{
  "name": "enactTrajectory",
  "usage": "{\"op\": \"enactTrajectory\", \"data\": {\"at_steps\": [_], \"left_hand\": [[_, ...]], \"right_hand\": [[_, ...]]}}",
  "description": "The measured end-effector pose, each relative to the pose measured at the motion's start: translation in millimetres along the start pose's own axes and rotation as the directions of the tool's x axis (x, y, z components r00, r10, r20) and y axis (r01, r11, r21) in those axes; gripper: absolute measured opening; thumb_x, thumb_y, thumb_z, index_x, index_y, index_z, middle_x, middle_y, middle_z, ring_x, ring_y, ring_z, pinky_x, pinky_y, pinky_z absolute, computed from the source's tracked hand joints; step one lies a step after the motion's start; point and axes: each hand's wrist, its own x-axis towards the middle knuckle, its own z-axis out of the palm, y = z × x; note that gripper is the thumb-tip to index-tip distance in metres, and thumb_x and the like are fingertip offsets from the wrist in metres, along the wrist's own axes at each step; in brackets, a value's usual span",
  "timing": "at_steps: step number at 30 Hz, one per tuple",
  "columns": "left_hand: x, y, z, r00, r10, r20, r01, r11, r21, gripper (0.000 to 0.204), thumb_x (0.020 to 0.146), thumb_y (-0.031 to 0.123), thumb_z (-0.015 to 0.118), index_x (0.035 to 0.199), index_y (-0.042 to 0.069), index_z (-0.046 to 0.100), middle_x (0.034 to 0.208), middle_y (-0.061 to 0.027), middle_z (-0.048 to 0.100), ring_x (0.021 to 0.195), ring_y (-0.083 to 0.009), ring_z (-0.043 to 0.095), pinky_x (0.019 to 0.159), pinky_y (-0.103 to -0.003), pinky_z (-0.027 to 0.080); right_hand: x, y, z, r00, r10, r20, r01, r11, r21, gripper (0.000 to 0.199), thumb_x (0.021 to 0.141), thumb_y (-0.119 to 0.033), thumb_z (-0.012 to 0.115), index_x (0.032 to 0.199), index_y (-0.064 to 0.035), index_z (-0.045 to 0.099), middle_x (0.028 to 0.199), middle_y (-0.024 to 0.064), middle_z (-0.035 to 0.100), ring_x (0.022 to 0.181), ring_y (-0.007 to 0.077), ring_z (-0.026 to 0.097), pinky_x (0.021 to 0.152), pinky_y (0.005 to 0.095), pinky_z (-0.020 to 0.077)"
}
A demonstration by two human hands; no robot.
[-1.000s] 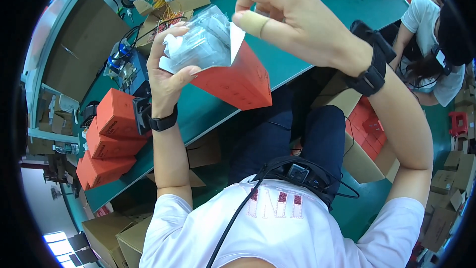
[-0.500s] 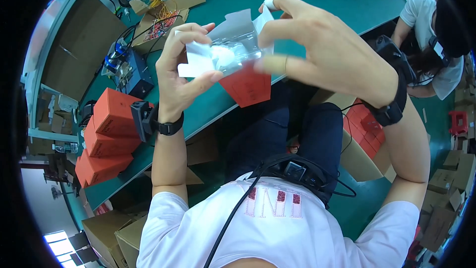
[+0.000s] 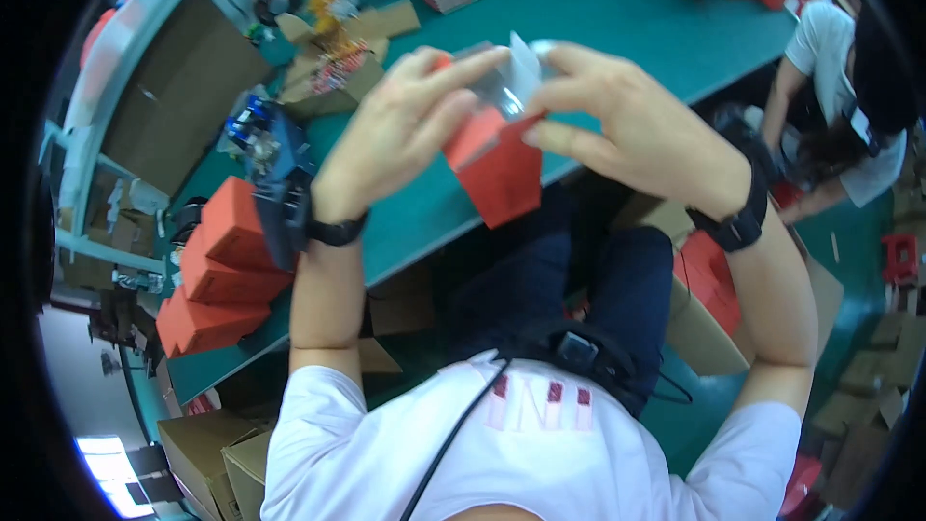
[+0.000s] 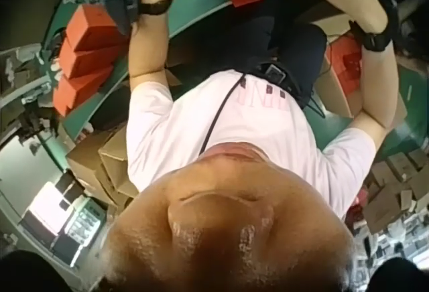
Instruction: Packaging handheld electronic devices into foam sleeves and then into red retail boxes.
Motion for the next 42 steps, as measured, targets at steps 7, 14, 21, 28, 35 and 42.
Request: {"op": "enactTrajectory", "data": {"at_steps": [7,14,21,28,35,42], "left_hand": [[-3.9,2.5,8.1,0.947,-0.317,-0.051,0.252,0.832,-0.495,0.041,0.094,0.015,0.067,0.132,0.003,0.06,0.101,-0.0148,0.07,0.087,-0.018,0.07,0.08,-0.031,0.055],[18.6,-3.1,-4.9,0.983,-0.185,0.011,0.18,0.936,-0.303,0.031,0.097,0.019,0.054,0.119,-0.002,0.065,0.085,-0.0161,0.072,0.077,-0.0215,0.069,0.072,-0.033,0.054],[14.4,-4.5,2.5,0.949,0.074,-0.307,-0.076,0.997,0.005,0.013,0.088,0.007,0.059,0.099,0.003,0.064,0.082,-0.0163,0.067,0.075,-0.0342,0.067,0.066,-0.04,0.054],[29.9,-14.8,-35.9,0.986,-0.014,0.165,0.033,0.993,-0.115,0.028,0.095,0.033,0.065,0.107,0.008,0.07,0.078,-0.0129,0.067,0.065,-0.0195,0.064,0.059,-0.035,0.05],[33.9,-42.5,-12.3,0.979,0.185,0.087,-0.191,0.979,0.065,0.041,0.092,0.047,0.069,0.095,0.006,0.069,0.078,-0.0094,0.069,0.069,-0.0214,0.067,0.06,-0.033,0.051],[14.5,-24.5,13.3,0.977,-0.212,-0.026,0.204,0.962,-0.183,0.042,0.089,0.039,0.076,0.11,0.005,0.061,0.077,-0.0119,0.066,0.07,-0.0205,0.066,0.066,-0.032,0.052]], "right_hand": [[-8.6,3.4,18.1,0.998,0.05,0.03,-0.057,0.936,0.347,0.024,0.083,-0.001,0.072,0.106,-0.0066,0.073,0.131,0.0157,0.056,0.118,0.0295,0.057,0.099,0.0368,0.045],[-7.1,4.8,25.6,0.994,0.057,-0.098,-0.032,0.971,0.238,0.03,0.079,-0.002,0.076,0.109,-0.009,0.075,0.131,0.0172,0.056,0.114,0.0296,0.06,0.096,0.0378,0.0494],[-18.3,17.5,22.6,0.977,-0.161,-0.138,0.089,0.902,-0.423,0.042,0.078,-0.005,0.074,0.117,-0.0195,0.072,0.123,0.016,0.06,0.103,0.0305,0.062,0.092,0.0411,0.0506],[-15.2,21.5,24.1,0.969,-0.217,-0.121,0.113,0.819,-0.562,0.044,0.083,-0.011,0.073,0.126,-0.0155,0.066,0.119,0.0166,0.061,0.103,0.0336,0.06,0.095,0.0407,0.0464],[-12.1,17.3,16.8,1.0,-0.019,-0.003,0.017,0.952,-0.307,0.035,0.09,-0.014,0.067,0.125,-0.0122,0.065,0.115,0.0166,0.065,0.109,0.0347,0.06,0.096,0.0408,0.0463],[-11.9,30.4,23.0,0.996,-0.082,-0.043,0.072,0.978,-0.196,0.035,0.097,-0.024,0.062,0.13,-0.0102,0.061,0.123,0.018,0.061,0.11,0.0336,0.062,0.098,0.0399,0.0466]]}}
